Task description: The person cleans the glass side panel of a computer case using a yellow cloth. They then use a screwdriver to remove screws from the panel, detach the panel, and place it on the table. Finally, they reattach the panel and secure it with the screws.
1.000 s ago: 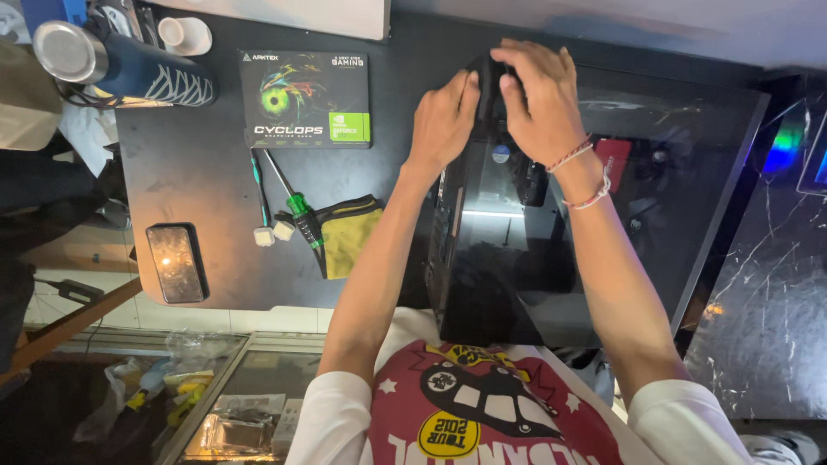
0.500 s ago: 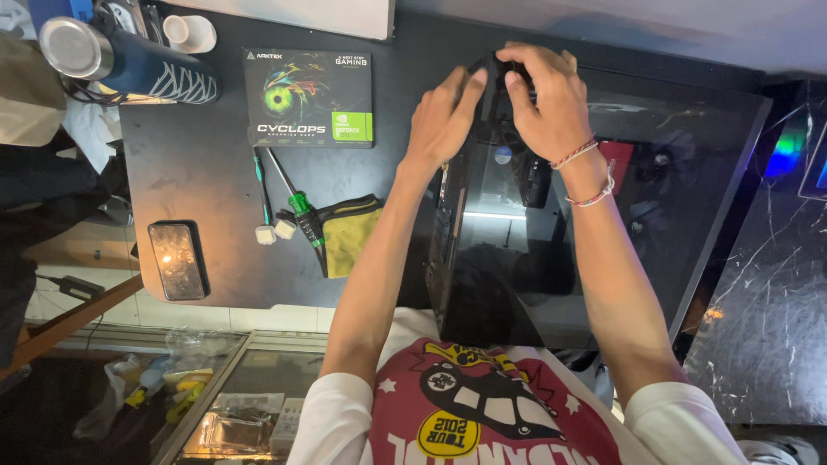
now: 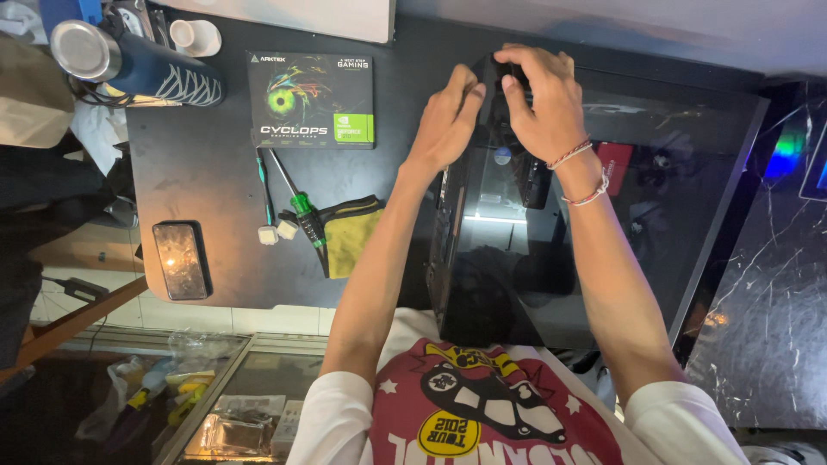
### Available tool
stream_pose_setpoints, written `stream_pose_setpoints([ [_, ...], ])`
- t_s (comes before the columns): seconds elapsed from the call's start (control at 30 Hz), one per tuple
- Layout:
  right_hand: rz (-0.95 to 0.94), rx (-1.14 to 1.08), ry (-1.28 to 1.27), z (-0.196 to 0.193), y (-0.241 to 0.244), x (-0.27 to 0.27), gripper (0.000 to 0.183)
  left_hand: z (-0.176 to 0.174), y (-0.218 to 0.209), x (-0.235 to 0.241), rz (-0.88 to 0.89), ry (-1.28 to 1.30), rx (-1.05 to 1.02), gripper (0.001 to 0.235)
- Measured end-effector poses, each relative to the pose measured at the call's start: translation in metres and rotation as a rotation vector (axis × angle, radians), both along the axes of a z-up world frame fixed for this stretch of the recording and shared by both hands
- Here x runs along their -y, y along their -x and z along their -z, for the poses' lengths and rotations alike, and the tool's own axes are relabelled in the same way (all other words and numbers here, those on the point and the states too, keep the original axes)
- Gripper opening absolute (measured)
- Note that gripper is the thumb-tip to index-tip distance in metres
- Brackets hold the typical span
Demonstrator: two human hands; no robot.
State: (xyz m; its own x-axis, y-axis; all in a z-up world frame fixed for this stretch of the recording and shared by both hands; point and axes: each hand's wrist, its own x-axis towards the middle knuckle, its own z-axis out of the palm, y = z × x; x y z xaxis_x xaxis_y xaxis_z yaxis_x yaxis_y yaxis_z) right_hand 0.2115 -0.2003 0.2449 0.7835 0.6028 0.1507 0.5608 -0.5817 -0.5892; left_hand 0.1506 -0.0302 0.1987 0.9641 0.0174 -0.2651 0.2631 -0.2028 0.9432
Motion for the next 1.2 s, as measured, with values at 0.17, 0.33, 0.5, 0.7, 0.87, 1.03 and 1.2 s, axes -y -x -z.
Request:
stream_pose_setpoints([
  [0.17, 0.001, 0.01, -0.001, 0.001, 0.001, -0.001, 0.027, 0.016, -0.01, 0.003, -0.047, -0.056, -0.065, 0.044],
  [0.33, 0.006, -0.005, 0.004, -0.002, 0.001, 0.0, 0.028, -0.006, -0.01, 0.008, -0.229, -0.033, -0.161, 0.064],
  [0.5, 0.016, -0.01, 0.01, -0.001, 0.002, 0.0, 0.028, -0.008, -0.001, 0.002, -0.079, 0.085, -0.077, 0.02],
  [0.7, 0.019, -0.019, 0.022, -0.001, 0.002, -0.001, 0.029, 0.012, -0.011, 0.009, -0.195, -0.019, -0.15, 0.062],
  [0.87, 0.029, -0.028, 0.022, -0.001, 0.002, -0.001, 0.029, -0.032, -0.012, 0.007, -0.246, 0.033, -0.333, 0.057],
  [1.03, 0.019, 0.007, 0.013, 0.0, 0.003, -0.002, 0.028, -0.018, -0.002, 0.003, -0.131, 0.008, -0.177, 0.045],
  [1.2, 0.021, 0.002, 0.013, 0.001, 0.003, -0.001, 0.028, 0.006, -0.001, 0.001, -0.029, 0.046, -0.03, 0.033],
])
